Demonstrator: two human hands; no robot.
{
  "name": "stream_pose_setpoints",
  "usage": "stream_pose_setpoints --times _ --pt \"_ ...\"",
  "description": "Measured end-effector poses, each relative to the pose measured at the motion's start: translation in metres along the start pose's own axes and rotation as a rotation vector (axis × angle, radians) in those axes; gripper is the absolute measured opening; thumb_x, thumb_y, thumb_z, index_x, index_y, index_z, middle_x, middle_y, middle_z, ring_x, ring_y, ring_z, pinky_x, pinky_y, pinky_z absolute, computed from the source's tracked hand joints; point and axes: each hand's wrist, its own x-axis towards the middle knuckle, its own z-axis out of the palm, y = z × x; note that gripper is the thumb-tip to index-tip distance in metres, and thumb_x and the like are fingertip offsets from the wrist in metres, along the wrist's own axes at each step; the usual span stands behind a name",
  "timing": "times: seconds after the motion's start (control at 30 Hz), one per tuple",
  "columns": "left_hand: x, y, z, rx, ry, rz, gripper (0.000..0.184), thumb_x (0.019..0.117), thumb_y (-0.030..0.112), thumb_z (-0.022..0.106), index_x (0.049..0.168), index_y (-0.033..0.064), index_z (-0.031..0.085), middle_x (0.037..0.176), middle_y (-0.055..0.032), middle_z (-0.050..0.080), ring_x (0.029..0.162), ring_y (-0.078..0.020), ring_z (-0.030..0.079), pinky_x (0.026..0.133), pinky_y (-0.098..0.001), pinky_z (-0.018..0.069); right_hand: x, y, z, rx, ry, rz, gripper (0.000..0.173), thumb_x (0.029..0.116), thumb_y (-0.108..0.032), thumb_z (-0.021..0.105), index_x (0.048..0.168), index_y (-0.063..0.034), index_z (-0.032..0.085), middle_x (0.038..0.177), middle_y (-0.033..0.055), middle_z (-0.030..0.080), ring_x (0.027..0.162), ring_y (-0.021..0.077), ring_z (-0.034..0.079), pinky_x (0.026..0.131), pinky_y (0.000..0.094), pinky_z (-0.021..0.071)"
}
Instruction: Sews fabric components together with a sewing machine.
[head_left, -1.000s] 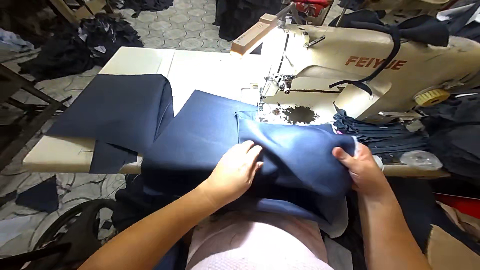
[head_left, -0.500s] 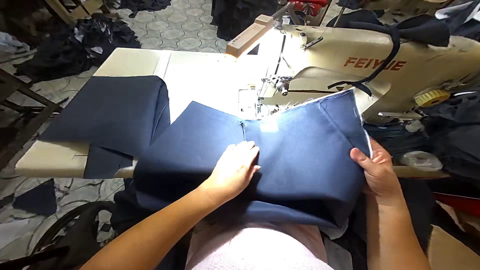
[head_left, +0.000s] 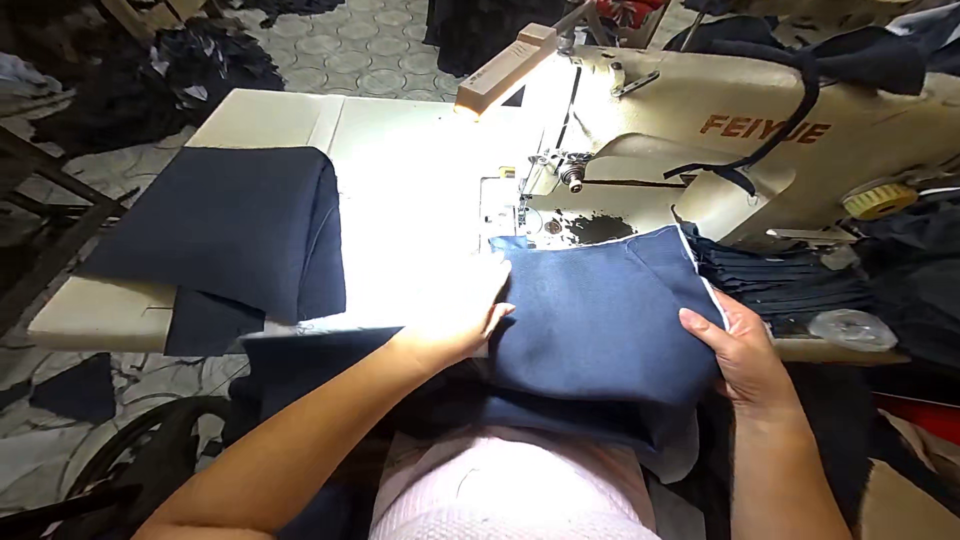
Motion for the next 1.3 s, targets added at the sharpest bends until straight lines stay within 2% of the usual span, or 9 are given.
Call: stream_pose_setpoints --times 0.13,0.27,0.47,0.73,0.83,0.93,1.1,1.23,1.3 --pt "0.015 -0.019 0.017 -0.038 -0.100 0.055 0.063 0.1040 0.047 0.048 0.144 -0.0020 0.055 0.153 -0.0208 0.051 0.146 -0.0370 0.043 0.119 -0.0576 0.0308 0.008 -0.015 -0.006 -0.195 0.027 -0.021 0.045 0.0904 -0.008 0.063 0.135 -0.0058 0.059 0.111 -0.0012 0.072 0.097 0.0015 0.070 0.087 0.0237 0.0600" --pt "0.022 -0.024 0.008 -0.038 -0.191 0.028 0.072 0.0992 0.057 0.052 0.143 0.0001 0.055 0.157 -0.0191 0.046 0.150 -0.0361 0.037 0.118 -0.0611 0.0276 0.028 -0.027 0.008 -0.794 0.028 -0.157 0.051 0.0976 -0.011 0.067 0.144 0.0046 0.053 0.130 0.0297 0.062 0.117 0.0428 0.063 0.098 0.0625 0.0501" --pt "0.027 -0.031 0.002 0.022 -0.191 0.074 0.081 0.0947 0.066 0.047 0.142 0.0006 0.057 0.154 -0.0164 0.050 0.149 -0.0360 0.036 0.116 -0.0622 0.0290 0.066 0.004 0.113 -0.709 -0.384 -0.823 0.033 0.0975 -0.015 0.058 0.124 0.0005 0.071 0.135 0.0168 0.065 0.133 0.0302 0.058 0.112 0.0451 0.0457" --pt "0.034 -0.039 0.000 -0.005 -0.212 0.077 0.082 0.0942 0.069 0.045 0.142 0.0037 0.057 0.156 -0.0131 0.048 0.151 -0.0334 0.034 0.117 -0.0601 0.0294 0.093 0.026 0.122 -0.759 -0.517 -0.779 0.042 0.1030 -0.024 0.046 0.131 -0.0005 0.068 0.140 0.0167 0.063 0.138 0.0300 0.054 0.118 0.0454 0.0384" --pt "0.044 -0.047 0.001 -0.081 -0.107 0.146 0.069 0.0949 0.059 0.052 0.133 0.0017 0.061 0.135 -0.0158 0.063 0.134 -0.0333 0.053 0.108 -0.0553 0.0424 0.094 0.025 0.123 -0.767 -0.521 -0.790 0.042 0.1023 -0.023 0.046 0.129 -0.0002 0.068 0.139 0.0171 0.064 0.138 0.0308 0.054 0.118 0.0459 0.0378" --pt "0.070 -0.052 0.000 -0.291 -0.046 -0.010 0.051 0.1025 0.037 0.058 0.137 -0.0008 0.059 0.130 -0.0208 0.065 0.122 -0.0336 0.062 0.104 -0.0537 0.0467 0.095 0.024 0.124 -0.795 -0.538 -0.790 0.043 0.1022 -0.023 0.043 0.132 -0.0028 0.067 0.140 0.0159 0.062 0.140 0.0302 0.051 0.120 0.0457 0.0353" --pt "0.117 -0.062 0.019 -0.319 0.078 -0.226 0.045 0.0921 0.038 0.074 0.118 0.0009 0.071 0.114 -0.0199 0.070 0.109 -0.0360 0.066 0.093 -0.0570 0.0514 0.094 0.027 0.126 -0.802 -0.528 -0.804 0.043 0.1031 -0.022 0.042 0.133 -0.0042 0.067 0.143 0.0132 0.061 0.142 0.0296 0.049 0.122 0.0481 0.0312" --pt "0.125 -0.056 0.033 -0.284 0.101 -0.203 0.023 0.0972 0.019 0.061 0.086 0.0019 0.071 0.095 -0.0151 0.067 0.098 -0.0307 0.065 0.083 -0.0509 0.0503 0.094 0.026 0.126 -0.799 -0.543 -0.794 0.042 0.1026 -0.021 0.043 0.133 -0.0045 0.067 0.142 0.0126 0.062 0.141 0.0281 0.050 0.122 0.0461 0.0325" --pt "0.119 -0.053 0.038 -0.233 0.130 -0.136 0.024 0.0980 0.016 0.057 0.085 0.0022 0.072 0.091 -0.0141 0.067 0.096 -0.0313 0.065 0.083 -0.0520 0.0487 0.094 0.026 0.126 -0.793 -0.533 -0.806 0.042 0.1020 -0.021 0.044 0.132 -0.0047 0.068 0.140 0.0123 0.064 0.140 0.0277 0.052 0.121 0.0456 0.0337"
